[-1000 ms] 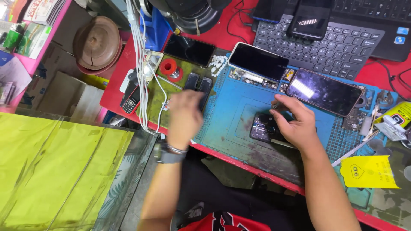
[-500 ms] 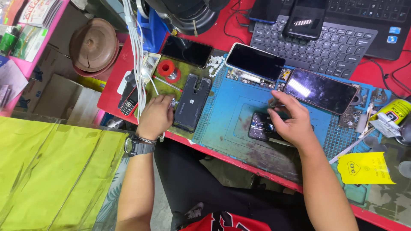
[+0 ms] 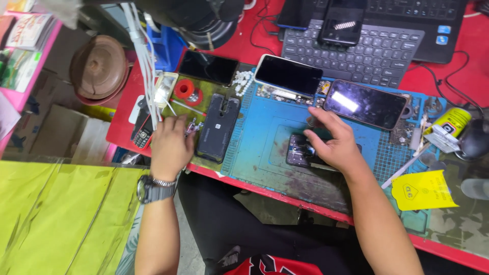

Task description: The person uses a yellow plastic card to pry open the back cover of a smartphone. They then remove the battery and other internal components, placing them on the workbench. The person handles the disassembled phone parts and tools throughout the process.

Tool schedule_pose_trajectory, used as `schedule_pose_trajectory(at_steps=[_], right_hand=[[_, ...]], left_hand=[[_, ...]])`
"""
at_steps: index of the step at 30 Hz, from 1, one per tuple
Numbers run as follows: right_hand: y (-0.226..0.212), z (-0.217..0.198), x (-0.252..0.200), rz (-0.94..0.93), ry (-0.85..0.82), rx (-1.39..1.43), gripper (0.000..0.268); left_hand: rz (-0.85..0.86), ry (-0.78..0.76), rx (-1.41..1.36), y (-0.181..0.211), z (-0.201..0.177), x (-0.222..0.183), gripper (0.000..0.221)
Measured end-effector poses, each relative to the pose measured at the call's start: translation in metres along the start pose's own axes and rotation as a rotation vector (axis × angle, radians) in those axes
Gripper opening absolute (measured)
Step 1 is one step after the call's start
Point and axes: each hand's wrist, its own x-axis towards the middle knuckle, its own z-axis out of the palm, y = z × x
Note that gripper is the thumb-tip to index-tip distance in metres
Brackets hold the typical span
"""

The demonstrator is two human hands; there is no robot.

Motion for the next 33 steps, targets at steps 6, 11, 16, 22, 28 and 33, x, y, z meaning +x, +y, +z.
schedule_pose_trajectory(at_steps=[6, 11, 16, 22, 28, 33], right_hand=[[0.007, 0.004, 0.003, -0.107, 0.027, 0.011, 0.035], [0.006, 0.004, 0.001, -0.087, 0.012, 0.11, 0.042], [0.002, 0.004, 0.002, -0.132, 0.027, 0.065, 0.035], [-0.006, 0.007, 0.007, -0.095, -0.01, 0.134, 0.031], [-0.012, 0.009, 0.014, -0.168, -0.018, 0.098, 0.027], [0.009, 0.012, 0.006, -0.18, 0.105, 0.132, 0.018]], left_hand=[[0.385, 0.118, -0.278, 0.07, -0.005, 0.008, 0.029], [0.663, 0.009, -0.42, 0.155, 0.033, 0.003, 0.029], [0.742, -0.025, -0.354, 0.191, 0.054, -0.002, 0.03], [0.712, -0.071, -0.365, 0.192, 0.052, 0.001, 0.027], [0.692, -0.119, -0.367, 0.192, 0.043, 0.003, 0.022], [0.655, -0.123, -0.432, 0.192, 0.032, -0.003, 0.029]])
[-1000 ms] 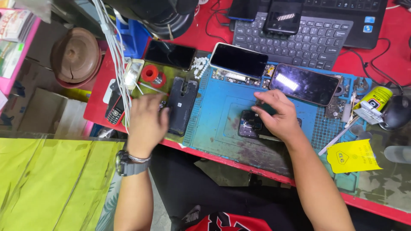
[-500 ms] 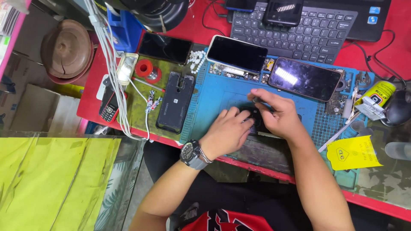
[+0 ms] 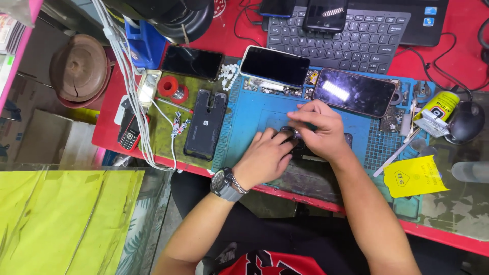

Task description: The person uses a yellow plastic card to pry open the back cover of a smartphone. They then remove the battery and other internal components, placing them on the workbench. The person handles the disassembled phone parts and tools throughout the process.

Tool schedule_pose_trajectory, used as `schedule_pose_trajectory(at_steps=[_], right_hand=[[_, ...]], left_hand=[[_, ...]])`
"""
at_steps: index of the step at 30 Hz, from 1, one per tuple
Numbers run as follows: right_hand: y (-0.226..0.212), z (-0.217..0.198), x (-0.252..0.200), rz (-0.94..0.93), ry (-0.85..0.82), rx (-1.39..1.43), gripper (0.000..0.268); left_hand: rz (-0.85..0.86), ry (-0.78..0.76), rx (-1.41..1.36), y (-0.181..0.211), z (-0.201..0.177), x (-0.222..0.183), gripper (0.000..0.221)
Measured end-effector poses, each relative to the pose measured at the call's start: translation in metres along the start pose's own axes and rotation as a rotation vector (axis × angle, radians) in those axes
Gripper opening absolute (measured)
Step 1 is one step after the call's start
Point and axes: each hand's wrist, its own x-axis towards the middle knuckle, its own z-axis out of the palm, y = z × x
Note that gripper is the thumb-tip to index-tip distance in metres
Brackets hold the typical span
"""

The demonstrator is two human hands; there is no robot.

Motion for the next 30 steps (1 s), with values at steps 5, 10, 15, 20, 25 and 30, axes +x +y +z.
schedule_pose_trajectory(at_steps=[5, 10, 15, 20, 25, 30], right_hand=[[-0.01, -0.002, 0.003, -0.03, -0.005, 0.016, 0.026], [-0.016, -0.001, 0.007, -0.029, -0.006, 0.041, 0.034], [-0.007, -0.007, 0.002, 0.001, -0.004, -0.017, 0.025], [0.0, -0.007, 0.002, -0.043, 0.003, 0.06, 0.023], [-0.006, -0.005, 0.005, -0.04, 0.015, 0.108, 0.027], [-0.007, -0.009, 0.008, -0.008, -0.009, 0.091, 0.03]], left_hand=[[-0.017, 0.0, -0.008, 0.002, 0.005, -0.004, 0.033], [-0.045, 0.019, -0.062, -0.004, 0.015, -0.004, 0.033], [-0.133, 0.04, -0.109, -0.014, 0.026, 0.007, 0.041], [-0.182, 0.078, -0.147, -0.023, 0.037, 0.026, 0.036], [-0.205, 0.049, -0.126, -0.031, 0.046, 0.036, 0.036], [-0.174, 0.055, -0.153, -0.029, 0.037, 0.04, 0.027]])
